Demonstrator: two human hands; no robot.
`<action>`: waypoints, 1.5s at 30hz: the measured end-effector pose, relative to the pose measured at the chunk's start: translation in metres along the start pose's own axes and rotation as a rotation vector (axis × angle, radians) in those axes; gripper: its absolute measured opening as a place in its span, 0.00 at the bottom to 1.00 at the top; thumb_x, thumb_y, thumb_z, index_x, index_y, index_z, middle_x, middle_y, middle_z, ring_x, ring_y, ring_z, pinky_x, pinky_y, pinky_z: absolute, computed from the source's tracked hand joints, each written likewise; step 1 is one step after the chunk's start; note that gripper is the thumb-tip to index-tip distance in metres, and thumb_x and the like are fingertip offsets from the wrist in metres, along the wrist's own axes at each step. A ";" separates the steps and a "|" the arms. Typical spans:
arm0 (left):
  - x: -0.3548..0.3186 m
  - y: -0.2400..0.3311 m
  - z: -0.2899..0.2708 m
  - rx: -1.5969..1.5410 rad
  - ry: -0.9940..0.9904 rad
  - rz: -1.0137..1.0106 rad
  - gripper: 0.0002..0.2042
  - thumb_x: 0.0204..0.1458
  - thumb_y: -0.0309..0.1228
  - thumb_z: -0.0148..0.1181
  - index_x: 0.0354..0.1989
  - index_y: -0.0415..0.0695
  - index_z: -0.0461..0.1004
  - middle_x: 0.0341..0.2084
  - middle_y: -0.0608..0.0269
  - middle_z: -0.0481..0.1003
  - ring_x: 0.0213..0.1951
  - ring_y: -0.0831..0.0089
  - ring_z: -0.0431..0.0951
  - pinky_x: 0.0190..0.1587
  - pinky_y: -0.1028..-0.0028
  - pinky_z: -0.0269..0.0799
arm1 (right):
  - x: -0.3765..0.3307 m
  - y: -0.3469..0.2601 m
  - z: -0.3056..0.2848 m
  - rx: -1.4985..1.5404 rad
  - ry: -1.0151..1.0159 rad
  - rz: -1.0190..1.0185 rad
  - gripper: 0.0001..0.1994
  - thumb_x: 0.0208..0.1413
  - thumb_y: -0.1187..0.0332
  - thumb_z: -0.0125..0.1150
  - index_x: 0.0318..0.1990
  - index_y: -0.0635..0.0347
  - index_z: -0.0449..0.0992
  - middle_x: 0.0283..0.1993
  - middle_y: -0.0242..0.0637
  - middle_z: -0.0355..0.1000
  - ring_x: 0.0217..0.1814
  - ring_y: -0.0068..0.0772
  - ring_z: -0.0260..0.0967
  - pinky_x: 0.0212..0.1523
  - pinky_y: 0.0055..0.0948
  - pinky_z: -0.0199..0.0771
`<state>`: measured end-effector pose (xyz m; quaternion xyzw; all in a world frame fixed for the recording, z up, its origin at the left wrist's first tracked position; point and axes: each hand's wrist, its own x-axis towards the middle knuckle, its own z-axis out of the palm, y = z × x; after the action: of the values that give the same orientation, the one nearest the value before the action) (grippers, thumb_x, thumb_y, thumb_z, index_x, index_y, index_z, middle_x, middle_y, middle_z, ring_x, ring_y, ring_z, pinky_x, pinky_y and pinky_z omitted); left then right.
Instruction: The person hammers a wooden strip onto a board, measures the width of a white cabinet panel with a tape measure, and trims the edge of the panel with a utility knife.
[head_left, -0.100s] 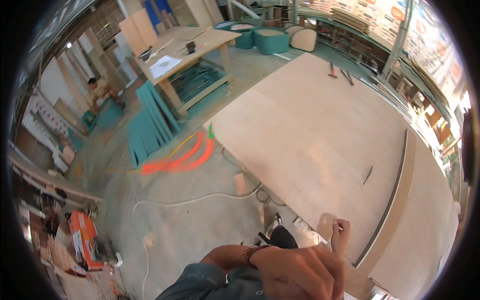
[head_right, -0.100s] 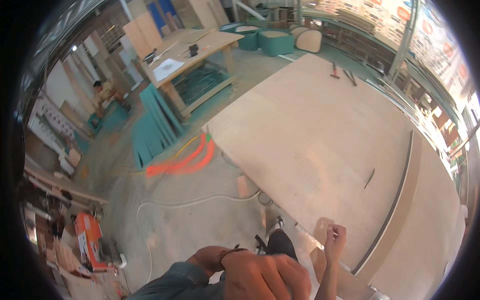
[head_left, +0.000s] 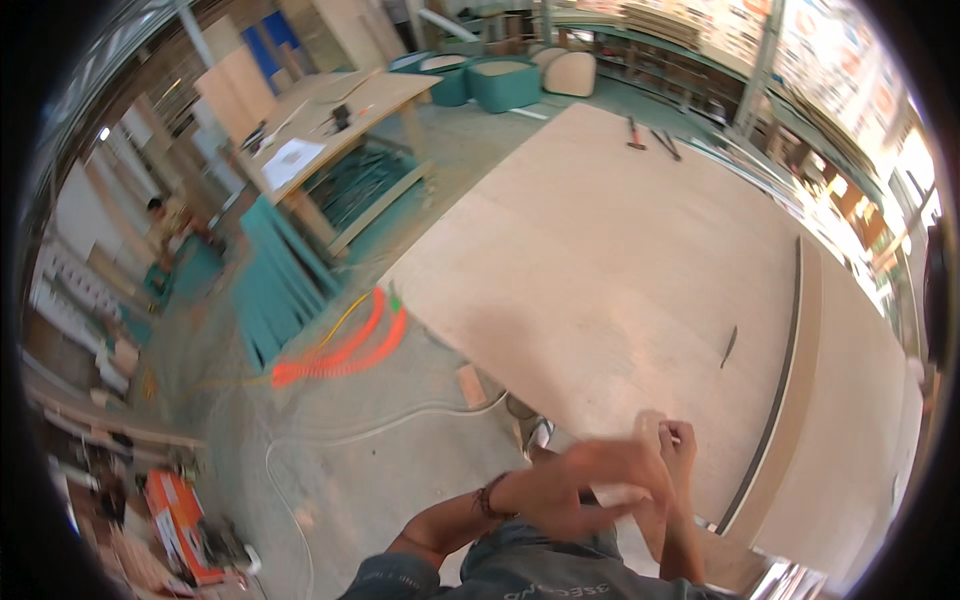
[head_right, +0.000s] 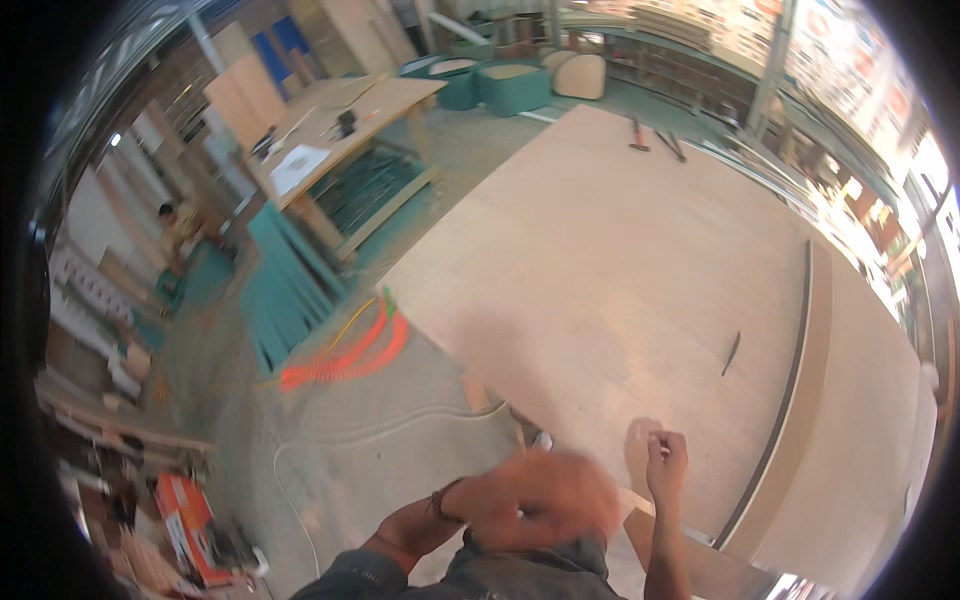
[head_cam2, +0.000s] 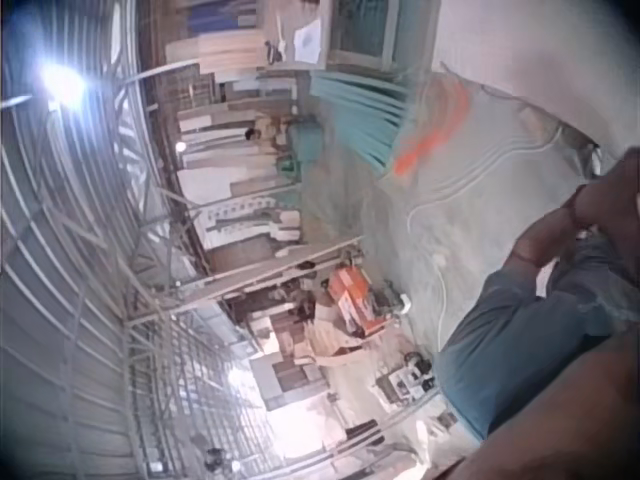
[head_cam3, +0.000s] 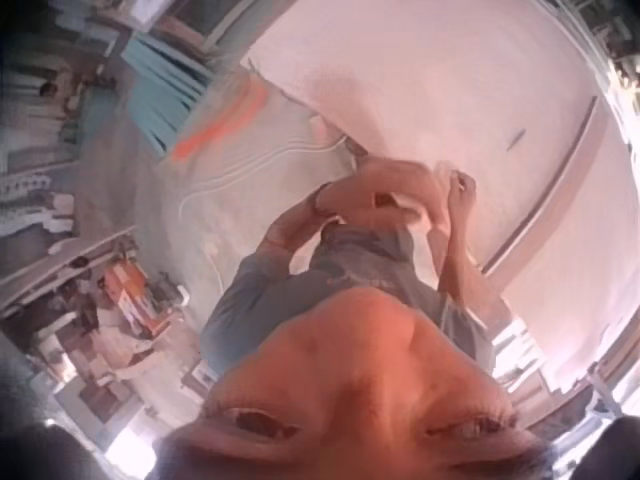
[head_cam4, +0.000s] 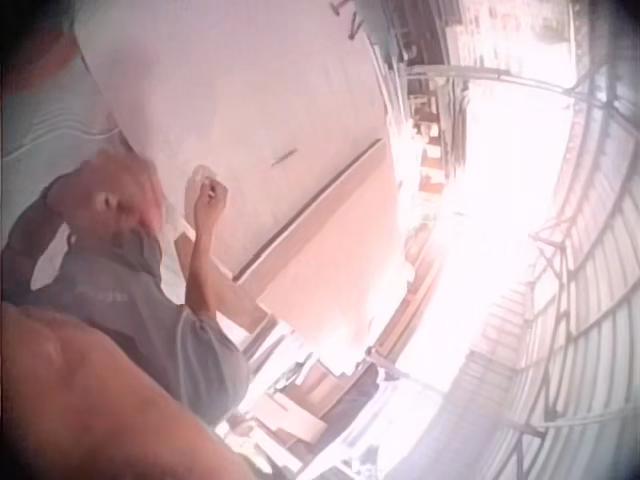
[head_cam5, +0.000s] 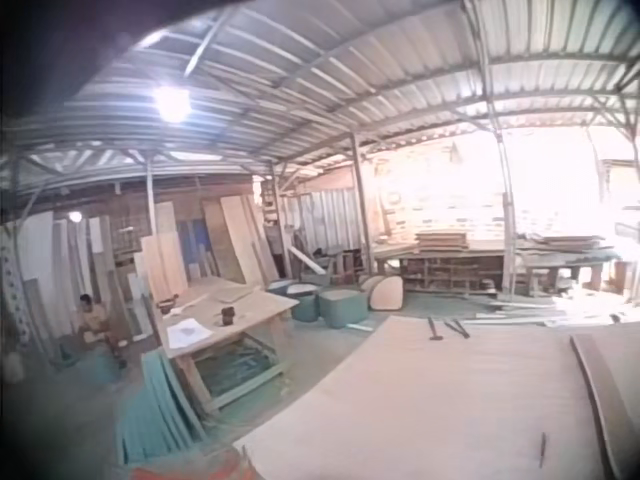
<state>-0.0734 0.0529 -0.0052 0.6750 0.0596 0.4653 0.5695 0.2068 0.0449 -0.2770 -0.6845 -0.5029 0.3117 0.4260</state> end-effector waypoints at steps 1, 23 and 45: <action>-0.007 -0.014 -0.037 0.164 0.108 -0.270 0.12 0.64 0.30 0.55 0.52 0.39 0.76 0.44 0.57 0.79 0.48 0.63 0.80 0.51 0.66 0.75 | 0.015 -0.010 0.043 0.063 -0.039 0.000 0.05 0.61 0.69 0.62 0.40 0.61 0.79 0.40 0.38 0.74 0.42 0.30 0.74 0.41 0.29 0.76; -0.044 -0.403 -0.470 1.519 0.484 -1.033 0.29 0.58 0.45 0.55 0.65 0.43 0.65 0.70 0.45 0.57 0.73 0.48 0.51 0.73 0.39 0.35 | 0.867 0.004 0.380 -0.864 0.244 -0.313 0.30 0.62 0.55 0.57 0.72 0.39 0.61 0.76 0.45 0.51 0.76 0.49 0.52 0.64 0.72 0.55; -0.055 -0.389 -0.434 1.596 0.522 -0.997 0.29 0.57 0.44 0.56 0.64 0.43 0.65 0.69 0.47 0.56 0.74 0.52 0.48 0.74 0.42 0.34 | 0.472 -0.004 0.305 -0.733 -0.181 -0.592 0.15 0.53 0.66 0.60 0.49 0.51 0.77 0.45 0.46 0.71 0.46 0.50 0.71 0.45 0.49 0.69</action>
<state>-0.2312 0.4633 -0.3921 0.6353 0.7601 0.1289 0.0456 0.0856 0.5778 -0.4077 -0.5870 -0.7881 0.0374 0.1816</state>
